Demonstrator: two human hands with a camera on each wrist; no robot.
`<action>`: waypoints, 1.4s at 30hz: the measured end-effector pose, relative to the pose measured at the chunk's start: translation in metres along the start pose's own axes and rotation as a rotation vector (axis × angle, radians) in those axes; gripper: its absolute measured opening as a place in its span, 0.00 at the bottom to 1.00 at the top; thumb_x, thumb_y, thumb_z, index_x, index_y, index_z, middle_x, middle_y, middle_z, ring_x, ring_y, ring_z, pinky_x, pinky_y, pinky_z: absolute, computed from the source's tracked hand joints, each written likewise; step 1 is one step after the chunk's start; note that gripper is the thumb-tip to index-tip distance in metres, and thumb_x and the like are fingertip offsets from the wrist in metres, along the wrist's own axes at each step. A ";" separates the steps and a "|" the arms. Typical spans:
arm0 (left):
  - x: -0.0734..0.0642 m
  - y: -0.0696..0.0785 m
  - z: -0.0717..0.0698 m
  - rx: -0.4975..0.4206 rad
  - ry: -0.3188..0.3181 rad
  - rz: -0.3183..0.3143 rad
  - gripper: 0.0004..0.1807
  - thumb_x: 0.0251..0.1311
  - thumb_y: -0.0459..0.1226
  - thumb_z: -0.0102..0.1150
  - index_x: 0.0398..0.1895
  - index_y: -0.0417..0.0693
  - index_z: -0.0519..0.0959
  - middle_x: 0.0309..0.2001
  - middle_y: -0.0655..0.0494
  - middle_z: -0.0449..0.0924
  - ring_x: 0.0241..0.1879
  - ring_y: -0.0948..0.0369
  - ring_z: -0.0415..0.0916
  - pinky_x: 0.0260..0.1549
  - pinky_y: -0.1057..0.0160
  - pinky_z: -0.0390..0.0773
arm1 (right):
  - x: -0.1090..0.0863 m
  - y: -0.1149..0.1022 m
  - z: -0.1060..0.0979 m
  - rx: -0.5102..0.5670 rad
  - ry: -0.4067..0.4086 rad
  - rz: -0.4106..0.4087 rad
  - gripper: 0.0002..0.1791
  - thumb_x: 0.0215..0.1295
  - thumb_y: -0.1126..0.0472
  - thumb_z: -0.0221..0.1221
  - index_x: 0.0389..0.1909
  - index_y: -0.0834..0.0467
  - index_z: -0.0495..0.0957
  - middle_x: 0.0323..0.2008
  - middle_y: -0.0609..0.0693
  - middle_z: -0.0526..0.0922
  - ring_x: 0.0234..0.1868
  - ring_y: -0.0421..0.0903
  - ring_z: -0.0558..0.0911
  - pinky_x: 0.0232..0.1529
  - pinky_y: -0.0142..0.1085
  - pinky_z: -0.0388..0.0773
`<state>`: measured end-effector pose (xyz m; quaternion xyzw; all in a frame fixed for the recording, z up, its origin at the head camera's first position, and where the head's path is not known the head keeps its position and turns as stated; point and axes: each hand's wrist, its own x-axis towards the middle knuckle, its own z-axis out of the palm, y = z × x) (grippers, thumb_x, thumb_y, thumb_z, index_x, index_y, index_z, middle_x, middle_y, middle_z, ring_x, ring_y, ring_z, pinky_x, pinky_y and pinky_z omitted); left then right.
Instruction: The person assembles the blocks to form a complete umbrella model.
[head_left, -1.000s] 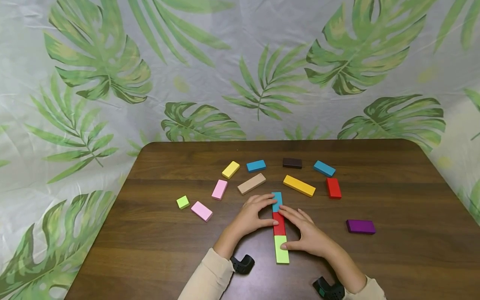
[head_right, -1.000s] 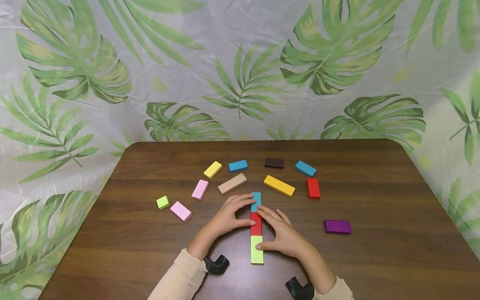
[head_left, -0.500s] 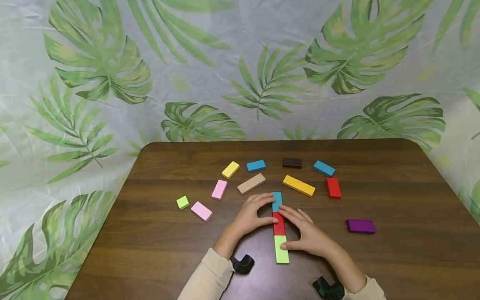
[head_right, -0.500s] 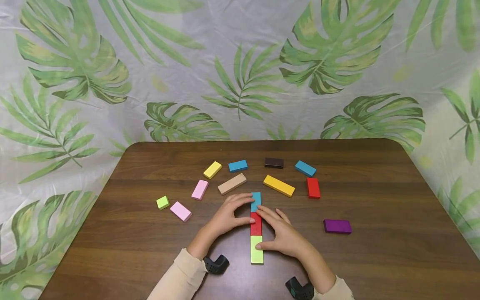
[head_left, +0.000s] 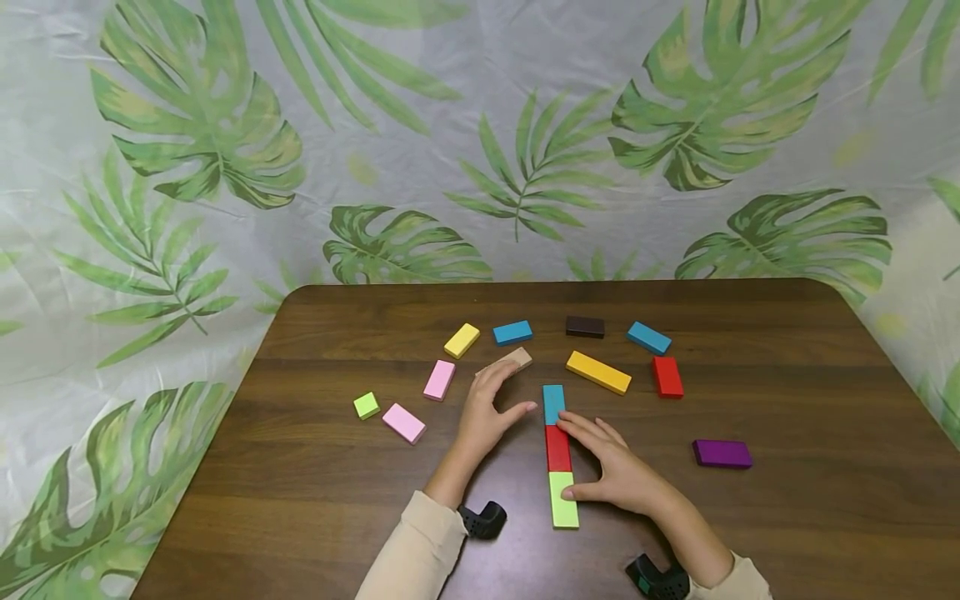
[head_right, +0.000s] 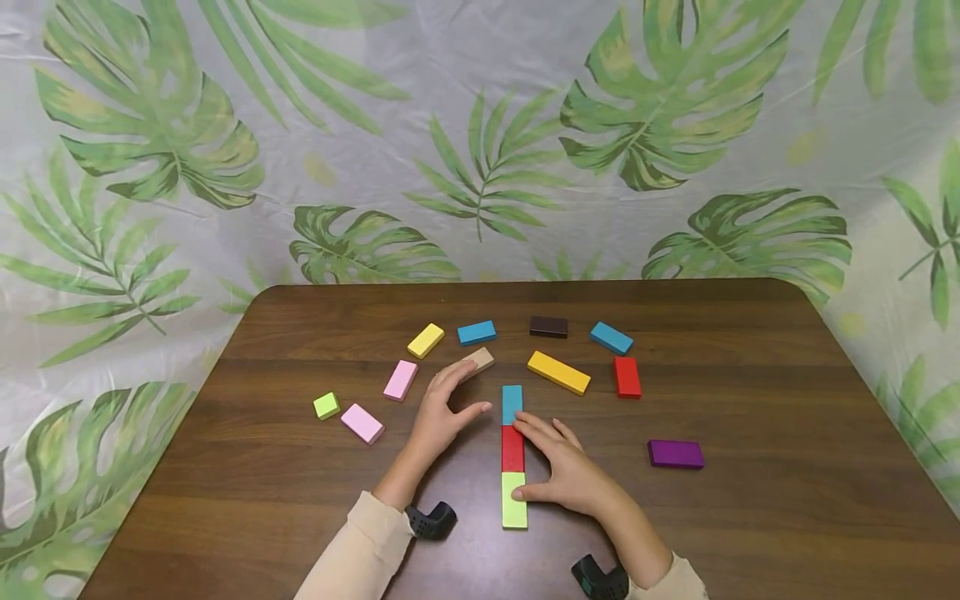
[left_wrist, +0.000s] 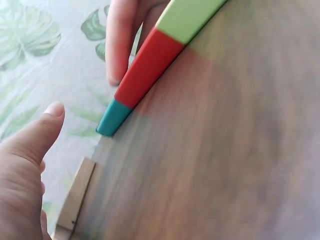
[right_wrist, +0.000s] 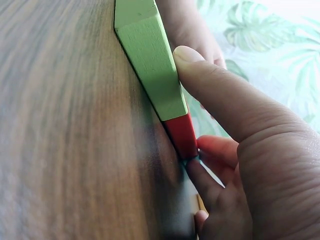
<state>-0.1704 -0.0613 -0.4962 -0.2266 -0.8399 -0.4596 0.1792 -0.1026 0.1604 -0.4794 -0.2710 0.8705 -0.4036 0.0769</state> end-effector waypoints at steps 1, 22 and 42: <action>0.000 -0.002 0.000 0.001 0.015 -0.019 0.33 0.43 0.42 0.70 0.54 0.42 0.72 0.55 0.52 0.70 0.57 0.57 0.62 0.56 0.56 0.59 | 0.000 0.000 0.000 -0.001 -0.001 0.001 0.47 0.41 0.44 0.69 0.63 0.57 0.62 0.65 0.49 0.58 0.65 0.51 0.54 0.62 0.52 0.38; 0.010 -0.014 -0.008 0.108 0.059 -0.272 0.30 0.45 0.38 0.69 0.54 0.41 0.72 0.52 0.48 0.70 0.52 0.51 0.64 0.50 0.55 0.64 | -0.001 0.002 0.000 0.007 -0.002 -0.008 0.47 0.41 0.43 0.68 0.64 0.56 0.62 0.65 0.48 0.57 0.65 0.49 0.54 0.62 0.50 0.37; 0.013 -0.017 -0.013 0.186 0.040 -0.221 0.18 0.50 0.34 0.64 0.46 0.41 0.78 0.43 0.48 0.73 0.44 0.53 0.68 0.44 0.59 0.67 | -0.001 -0.001 -0.001 0.015 -0.012 0.010 0.47 0.41 0.45 0.69 0.64 0.56 0.62 0.65 0.47 0.57 0.65 0.51 0.53 0.62 0.51 0.37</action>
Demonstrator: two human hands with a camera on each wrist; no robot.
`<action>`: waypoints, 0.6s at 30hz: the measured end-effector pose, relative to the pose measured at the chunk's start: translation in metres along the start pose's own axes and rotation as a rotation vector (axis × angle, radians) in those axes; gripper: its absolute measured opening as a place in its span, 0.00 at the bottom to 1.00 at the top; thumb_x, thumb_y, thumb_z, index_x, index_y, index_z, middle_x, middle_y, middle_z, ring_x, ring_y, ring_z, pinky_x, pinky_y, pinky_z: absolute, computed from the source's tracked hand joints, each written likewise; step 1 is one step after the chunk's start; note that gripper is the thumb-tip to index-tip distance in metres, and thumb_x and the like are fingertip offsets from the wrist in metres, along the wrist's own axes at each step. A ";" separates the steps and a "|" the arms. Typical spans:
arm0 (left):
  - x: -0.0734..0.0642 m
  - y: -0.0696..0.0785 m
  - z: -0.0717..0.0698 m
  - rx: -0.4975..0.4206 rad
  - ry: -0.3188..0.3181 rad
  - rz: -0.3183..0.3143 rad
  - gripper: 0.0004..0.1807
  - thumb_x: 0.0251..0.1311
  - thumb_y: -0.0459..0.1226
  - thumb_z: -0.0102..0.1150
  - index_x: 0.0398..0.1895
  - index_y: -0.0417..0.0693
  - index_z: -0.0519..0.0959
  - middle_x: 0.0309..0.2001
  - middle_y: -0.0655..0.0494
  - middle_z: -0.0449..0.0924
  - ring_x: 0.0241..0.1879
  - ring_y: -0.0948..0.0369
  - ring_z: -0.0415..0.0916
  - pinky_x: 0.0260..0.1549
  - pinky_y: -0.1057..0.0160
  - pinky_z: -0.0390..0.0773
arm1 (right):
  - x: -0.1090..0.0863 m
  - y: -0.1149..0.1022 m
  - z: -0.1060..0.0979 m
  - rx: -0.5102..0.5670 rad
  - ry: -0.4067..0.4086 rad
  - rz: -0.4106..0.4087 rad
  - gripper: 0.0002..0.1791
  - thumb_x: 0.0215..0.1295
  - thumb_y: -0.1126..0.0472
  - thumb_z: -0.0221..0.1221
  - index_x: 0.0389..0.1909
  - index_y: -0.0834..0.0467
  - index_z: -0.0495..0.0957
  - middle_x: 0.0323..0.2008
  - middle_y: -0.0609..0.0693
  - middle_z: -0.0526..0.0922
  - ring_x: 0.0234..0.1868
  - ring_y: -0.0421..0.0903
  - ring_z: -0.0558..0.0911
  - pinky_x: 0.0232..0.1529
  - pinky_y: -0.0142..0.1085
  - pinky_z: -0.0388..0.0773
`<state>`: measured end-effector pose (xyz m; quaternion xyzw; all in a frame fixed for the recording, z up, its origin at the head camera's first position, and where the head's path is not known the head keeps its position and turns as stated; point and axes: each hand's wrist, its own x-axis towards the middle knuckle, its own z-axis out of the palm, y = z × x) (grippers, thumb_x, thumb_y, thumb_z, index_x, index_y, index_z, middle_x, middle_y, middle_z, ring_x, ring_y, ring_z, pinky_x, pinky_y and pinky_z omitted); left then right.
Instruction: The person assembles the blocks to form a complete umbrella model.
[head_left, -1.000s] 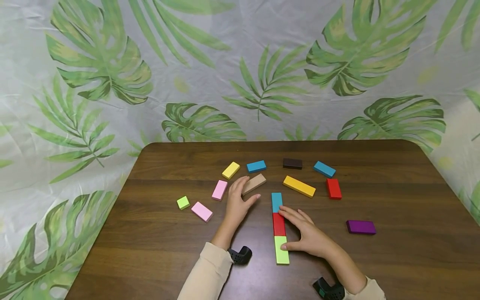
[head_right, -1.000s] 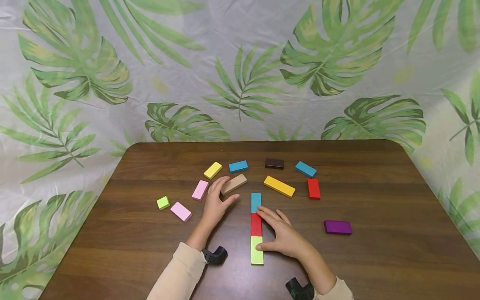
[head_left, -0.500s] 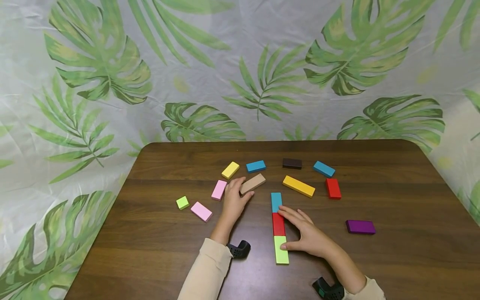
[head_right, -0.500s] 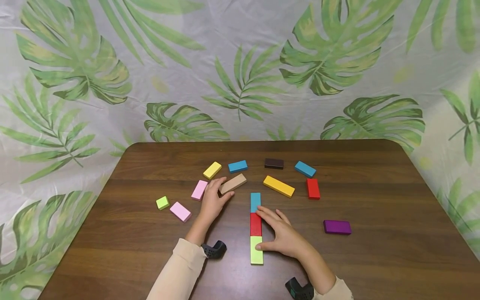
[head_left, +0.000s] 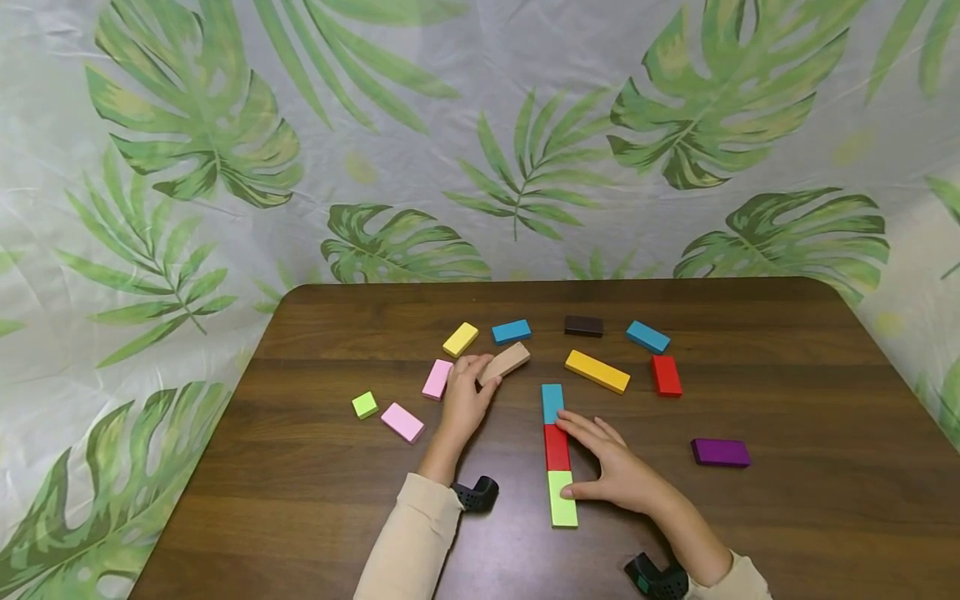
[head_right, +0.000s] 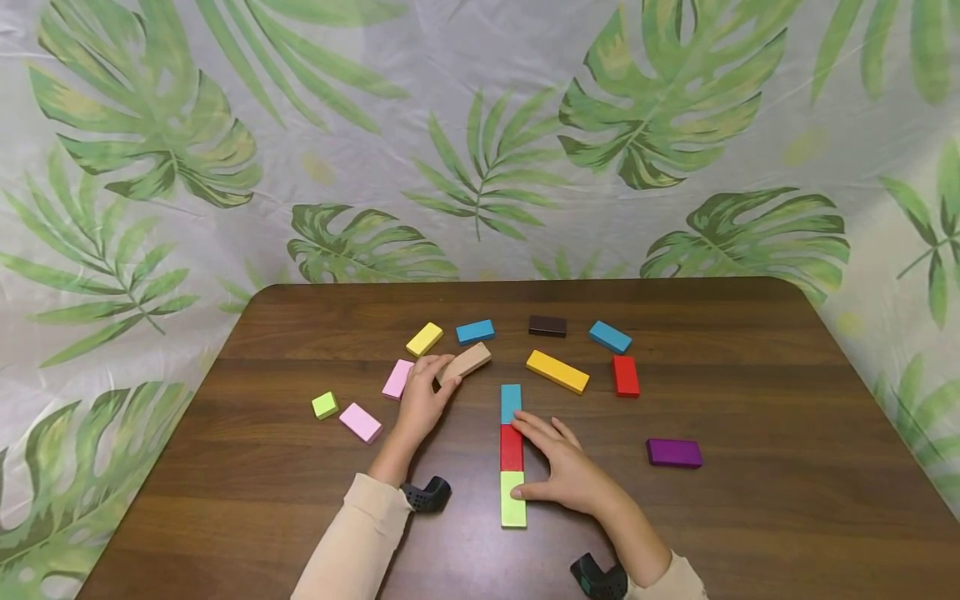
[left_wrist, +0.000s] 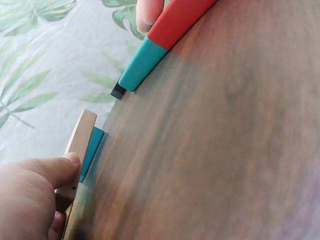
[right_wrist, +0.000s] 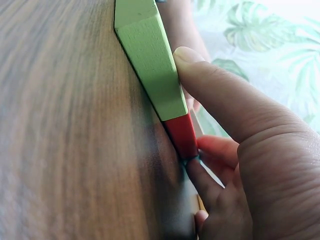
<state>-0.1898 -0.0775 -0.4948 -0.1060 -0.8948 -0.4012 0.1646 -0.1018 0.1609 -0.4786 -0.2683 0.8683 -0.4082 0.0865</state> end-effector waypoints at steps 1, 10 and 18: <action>0.000 0.000 0.000 -0.008 0.000 0.007 0.18 0.51 0.34 0.64 0.47 0.42 0.78 0.43 0.48 0.73 0.44 0.53 0.67 0.44 0.59 0.67 | 0.000 0.000 0.000 0.000 -0.001 0.000 0.47 0.41 0.45 0.69 0.64 0.56 0.62 0.65 0.47 0.57 0.65 0.51 0.53 0.62 0.51 0.37; 0.001 0.002 0.000 -0.019 -0.036 0.050 0.18 0.52 0.34 0.62 0.49 0.43 0.77 0.45 0.49 0.72 0.45 0.52 0.67 0.44 0.59 0.67 | 0.000 0.000 0.000 -0.005 0.004 -0.016 0.47 0.41 0.45 0.69 0.63 0.57 0.62 0.65 0.48 0.57 0.65 0.51 0.54 0.62 0.51 0.38; 0.003 0.005 0.001 0.004 -0.109 0.079 0.18 0.53 0.33 0.61 0.49 0.44 0.77 0.46 0.49 0.72 0.47 0.53 0.66 0.46 0.58 0.66 | 0.000 -0.001 -0.001 -0.004 0.010 -0.024 0.47 0.41 0.46 0.69 0.63 0.57 0.62 0.65 0.50 0.58 0.65 0.52 0.54 0.62 0.52 0.38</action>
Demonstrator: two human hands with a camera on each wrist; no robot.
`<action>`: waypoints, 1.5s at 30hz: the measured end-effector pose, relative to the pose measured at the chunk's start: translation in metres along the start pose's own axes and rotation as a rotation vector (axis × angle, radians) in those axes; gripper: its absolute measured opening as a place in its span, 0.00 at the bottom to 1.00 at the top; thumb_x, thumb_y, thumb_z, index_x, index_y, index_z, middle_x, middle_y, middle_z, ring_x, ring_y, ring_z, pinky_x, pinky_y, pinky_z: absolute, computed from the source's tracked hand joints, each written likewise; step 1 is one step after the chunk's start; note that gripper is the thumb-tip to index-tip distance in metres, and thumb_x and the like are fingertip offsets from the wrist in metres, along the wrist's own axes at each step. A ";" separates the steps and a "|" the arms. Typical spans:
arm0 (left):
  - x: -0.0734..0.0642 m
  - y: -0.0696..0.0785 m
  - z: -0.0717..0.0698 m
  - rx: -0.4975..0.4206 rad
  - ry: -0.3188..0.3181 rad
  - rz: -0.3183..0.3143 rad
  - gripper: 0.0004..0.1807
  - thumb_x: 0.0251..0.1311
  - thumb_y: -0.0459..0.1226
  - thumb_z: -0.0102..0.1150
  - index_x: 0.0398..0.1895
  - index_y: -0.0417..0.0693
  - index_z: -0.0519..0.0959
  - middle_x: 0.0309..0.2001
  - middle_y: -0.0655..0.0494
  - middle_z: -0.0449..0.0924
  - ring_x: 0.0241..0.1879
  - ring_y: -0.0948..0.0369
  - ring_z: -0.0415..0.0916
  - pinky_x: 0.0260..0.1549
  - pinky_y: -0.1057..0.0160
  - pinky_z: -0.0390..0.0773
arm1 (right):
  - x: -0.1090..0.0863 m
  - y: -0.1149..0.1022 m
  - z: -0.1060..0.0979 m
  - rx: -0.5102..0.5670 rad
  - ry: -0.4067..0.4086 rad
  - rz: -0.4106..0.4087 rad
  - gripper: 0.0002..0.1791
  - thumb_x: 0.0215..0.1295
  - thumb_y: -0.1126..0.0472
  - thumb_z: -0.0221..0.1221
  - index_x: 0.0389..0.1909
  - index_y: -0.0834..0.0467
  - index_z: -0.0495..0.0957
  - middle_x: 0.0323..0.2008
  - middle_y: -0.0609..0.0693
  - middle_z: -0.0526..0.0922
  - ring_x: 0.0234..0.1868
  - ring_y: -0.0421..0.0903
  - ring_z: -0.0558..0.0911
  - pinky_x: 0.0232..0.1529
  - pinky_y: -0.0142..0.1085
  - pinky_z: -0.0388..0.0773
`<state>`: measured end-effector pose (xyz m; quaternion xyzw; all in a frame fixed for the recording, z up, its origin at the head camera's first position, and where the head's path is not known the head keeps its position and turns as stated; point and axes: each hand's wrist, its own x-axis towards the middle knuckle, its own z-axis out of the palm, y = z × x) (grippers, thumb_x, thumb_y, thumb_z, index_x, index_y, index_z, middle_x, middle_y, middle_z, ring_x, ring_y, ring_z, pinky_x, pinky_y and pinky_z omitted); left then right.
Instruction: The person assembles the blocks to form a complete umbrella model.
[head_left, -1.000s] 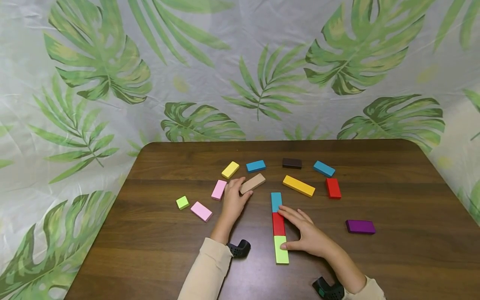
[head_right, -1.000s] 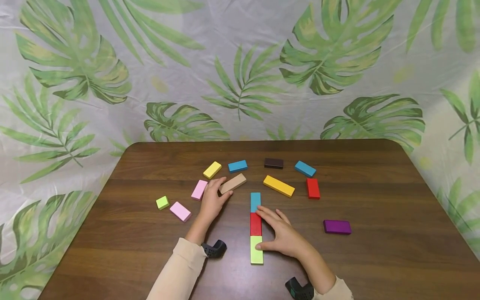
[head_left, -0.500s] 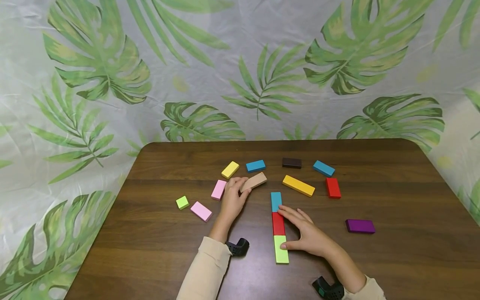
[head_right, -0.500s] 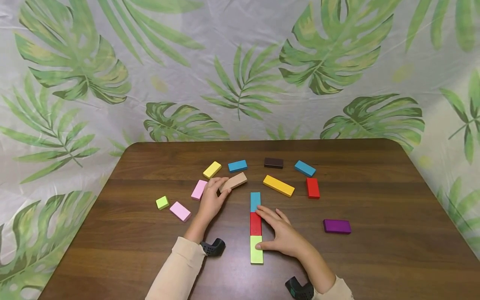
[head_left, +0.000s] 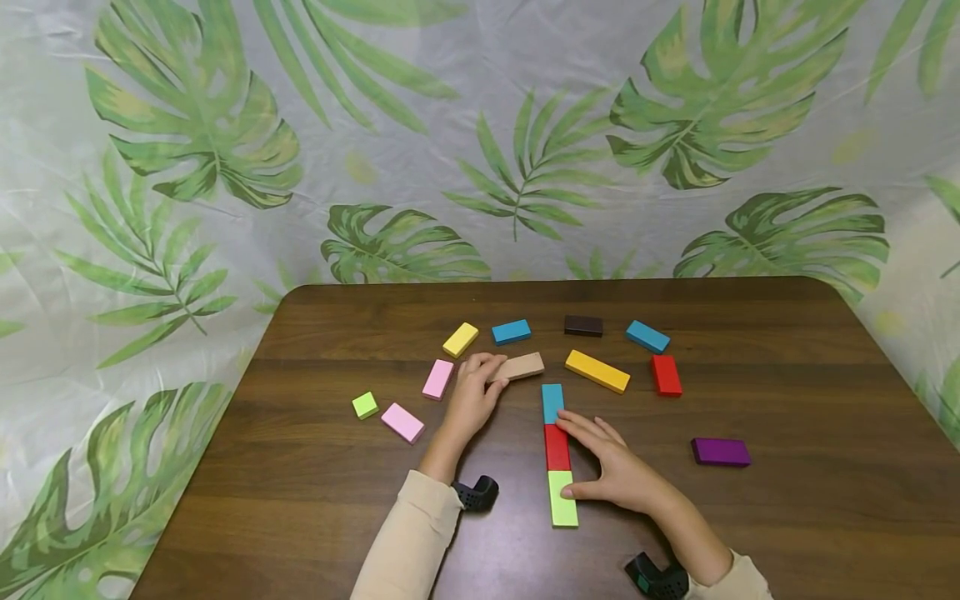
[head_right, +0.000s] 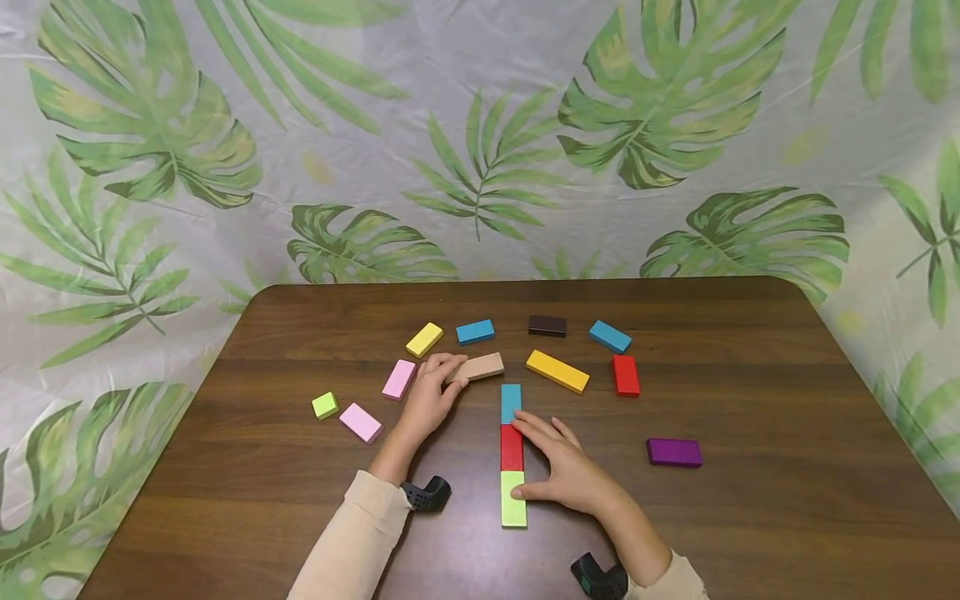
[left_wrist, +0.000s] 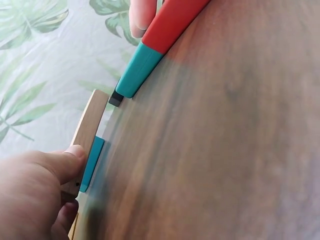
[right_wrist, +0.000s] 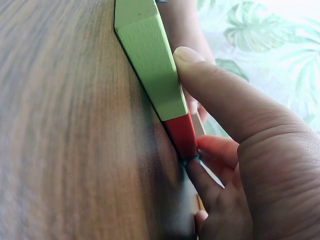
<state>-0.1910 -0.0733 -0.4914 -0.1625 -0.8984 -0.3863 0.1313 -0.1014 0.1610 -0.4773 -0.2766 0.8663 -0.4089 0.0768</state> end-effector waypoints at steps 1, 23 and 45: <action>0.001 0.000 0.000 0.003 -0.012 0.004 0.18 0.54 0.34 0.61 0.50 0.44 0.77 0.46 0.49 0.72 0.47 0.53 0.66 0.47 0.58 0.66 | 0.000 0.000 0.000 0.002 0.000 0.004 0.47 0.41 0.46 0.69 0.63 0.57 0.62 0.65 0.49 0.58 0.65 0.51 0.54 0.62 0.51 0.38; 0.005 -0.003 0.007 0.041 -0.137 0.058 0.18 0.55 0.35 0.59 0.51 0.45 0.76 0.46 0.51 0.72 0.49 0.53 0.65 0.49 0.58 0.66 | -0.001 -0.001 0.001 0.070 -0.029 0.052 0.47 0.43 0.45 0.68 0.65 0.54 0.59 0.66 0.48 0.54 0.65 0.54 0.53 0.56 0.58 0.55; 0.005 -0.001 0.003 0.043 -0.168 0.080 0.18 0.56 0.34 0.58 0.51 0.44 0.76 0.46 0.51 0.72 0.48 0.53 0.66 0.49 0.58 0.66 | -0.001 -0.001 0.000 0.074 -0.031 0.059 0.47 0.43 0.45 0.68 0.65 0.53 0.59 0.67 0.48 0.53 0.65 0.52 0.53 0.56 0.56 0.56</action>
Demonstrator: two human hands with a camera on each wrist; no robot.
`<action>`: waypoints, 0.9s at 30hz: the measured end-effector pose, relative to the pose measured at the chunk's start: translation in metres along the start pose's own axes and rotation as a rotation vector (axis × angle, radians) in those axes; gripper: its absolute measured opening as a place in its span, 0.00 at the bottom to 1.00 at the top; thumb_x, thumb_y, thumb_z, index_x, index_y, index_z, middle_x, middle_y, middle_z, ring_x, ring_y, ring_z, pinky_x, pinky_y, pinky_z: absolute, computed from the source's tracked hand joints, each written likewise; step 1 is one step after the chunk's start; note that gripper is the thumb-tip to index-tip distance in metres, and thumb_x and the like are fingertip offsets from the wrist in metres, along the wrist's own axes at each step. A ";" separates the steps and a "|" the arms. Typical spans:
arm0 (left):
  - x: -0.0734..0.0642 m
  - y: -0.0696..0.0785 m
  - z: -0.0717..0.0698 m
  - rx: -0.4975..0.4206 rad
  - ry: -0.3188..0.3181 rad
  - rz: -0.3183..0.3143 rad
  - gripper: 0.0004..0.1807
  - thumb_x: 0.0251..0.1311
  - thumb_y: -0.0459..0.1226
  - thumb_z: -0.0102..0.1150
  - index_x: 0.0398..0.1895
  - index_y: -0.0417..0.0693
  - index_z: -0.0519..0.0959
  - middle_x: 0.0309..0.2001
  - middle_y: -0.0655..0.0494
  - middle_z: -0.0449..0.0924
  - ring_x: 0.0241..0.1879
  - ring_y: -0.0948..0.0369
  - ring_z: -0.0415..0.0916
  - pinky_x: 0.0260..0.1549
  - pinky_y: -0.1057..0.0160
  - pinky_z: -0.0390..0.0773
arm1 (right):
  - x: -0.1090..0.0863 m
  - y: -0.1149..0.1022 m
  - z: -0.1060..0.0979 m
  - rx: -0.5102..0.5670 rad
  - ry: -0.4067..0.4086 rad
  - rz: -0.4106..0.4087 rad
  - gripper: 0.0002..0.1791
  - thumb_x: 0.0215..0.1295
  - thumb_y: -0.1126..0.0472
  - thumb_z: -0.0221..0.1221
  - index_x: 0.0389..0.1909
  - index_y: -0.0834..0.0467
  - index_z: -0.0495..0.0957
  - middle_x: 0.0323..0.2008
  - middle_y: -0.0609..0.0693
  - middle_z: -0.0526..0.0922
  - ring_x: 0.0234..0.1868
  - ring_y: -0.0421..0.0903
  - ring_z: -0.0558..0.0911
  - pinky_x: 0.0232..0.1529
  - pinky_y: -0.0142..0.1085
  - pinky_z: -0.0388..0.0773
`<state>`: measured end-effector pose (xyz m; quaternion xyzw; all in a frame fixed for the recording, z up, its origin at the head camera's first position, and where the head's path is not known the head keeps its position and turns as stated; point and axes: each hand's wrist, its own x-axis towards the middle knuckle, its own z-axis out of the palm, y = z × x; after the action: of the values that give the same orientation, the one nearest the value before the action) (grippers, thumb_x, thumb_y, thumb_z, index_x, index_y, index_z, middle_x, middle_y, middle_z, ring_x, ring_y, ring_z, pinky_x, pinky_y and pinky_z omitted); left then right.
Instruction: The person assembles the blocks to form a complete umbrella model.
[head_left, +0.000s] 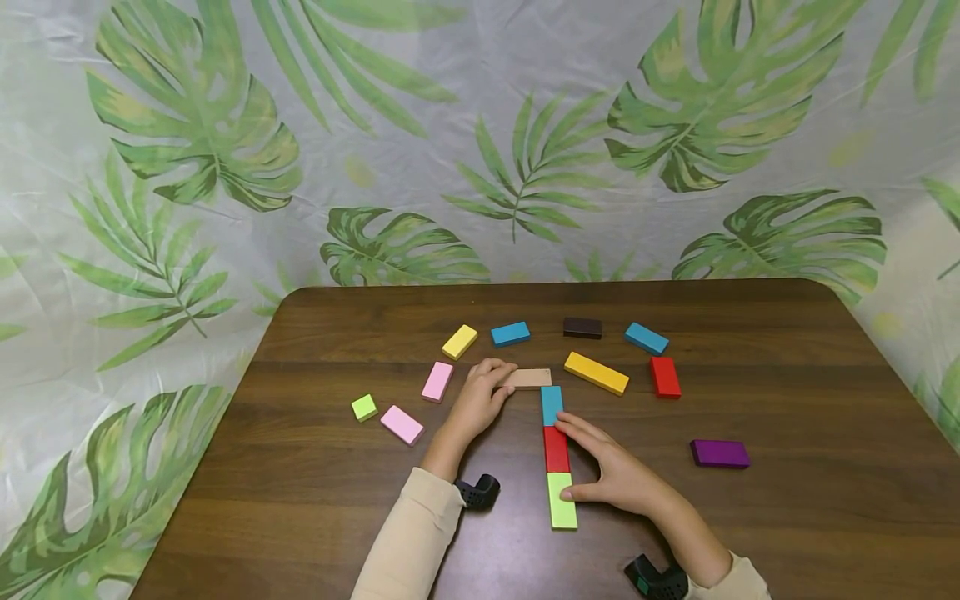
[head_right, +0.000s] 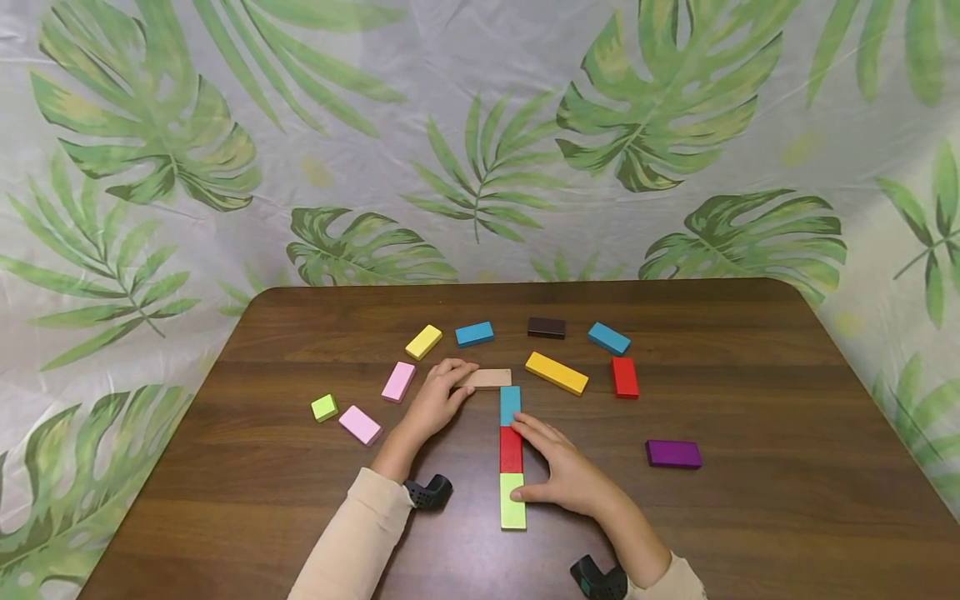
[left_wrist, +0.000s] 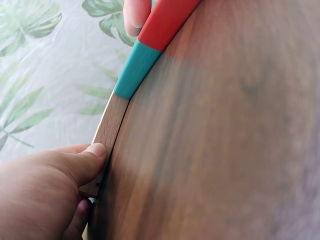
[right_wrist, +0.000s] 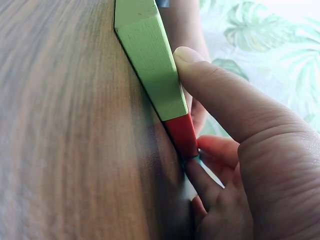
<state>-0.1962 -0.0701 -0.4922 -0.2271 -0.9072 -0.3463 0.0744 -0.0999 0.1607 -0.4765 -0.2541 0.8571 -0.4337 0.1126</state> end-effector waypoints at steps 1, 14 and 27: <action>0.000 0.000 -0.001 0.001 -0.001 0.000 0.18 0.56 0.34 0.58 0.51 0.44 0.76 0.46 0.51 0.72 0.48 0.53 0.66 0.49 0.58 0.66 | 0.000 0.000 0.000 -0.001 0.000 0.000 0.47 0.43 0.45 0.68 0.65 0.53 0.59 0.67 0.48 0.53 0.65 0.52 0.53 0.56 0.56 0.57; -0.001 0.002 -0.004 0.000 -0.029 -0.011 0.22 0.56 0.36 0.58 0.56 0.44 0.72 0.50 0.50 0.71 0.54 0.52 0.63 0.54 0.58 0.61 | 0.000 0.001 0.000 -0.007 0.001 -0.006 0.48 0.43 0.44 0.68 0.65 0.55 0.59 0.67 0.48 0.53 0.65 0.52 0.53 0.56 0.56 0.56; 0.002 0.028 -0.003 0.053 -0.093 0.118 0.19 0.60 0.37 0.54 0.54 0.43 0.73 0.54 0.53 0.72 0.57 0.57 0.63 0.57 0.62 0.60 | 0.001 0.001 0.000 0.004 -0.003 -0.010 0.47 0.44 0.45 0.68 0.65 0.55 0.59 0.67 0.48 0.53 0.65 0.52 0.53 0.57 0.55 0.56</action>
<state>-0.1853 -0.0530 -0.4729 -0.2939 -0.9036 -0.3061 0.0585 -0.1010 0.1614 -0.4773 -0.2588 0.8547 -0.4358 0.1122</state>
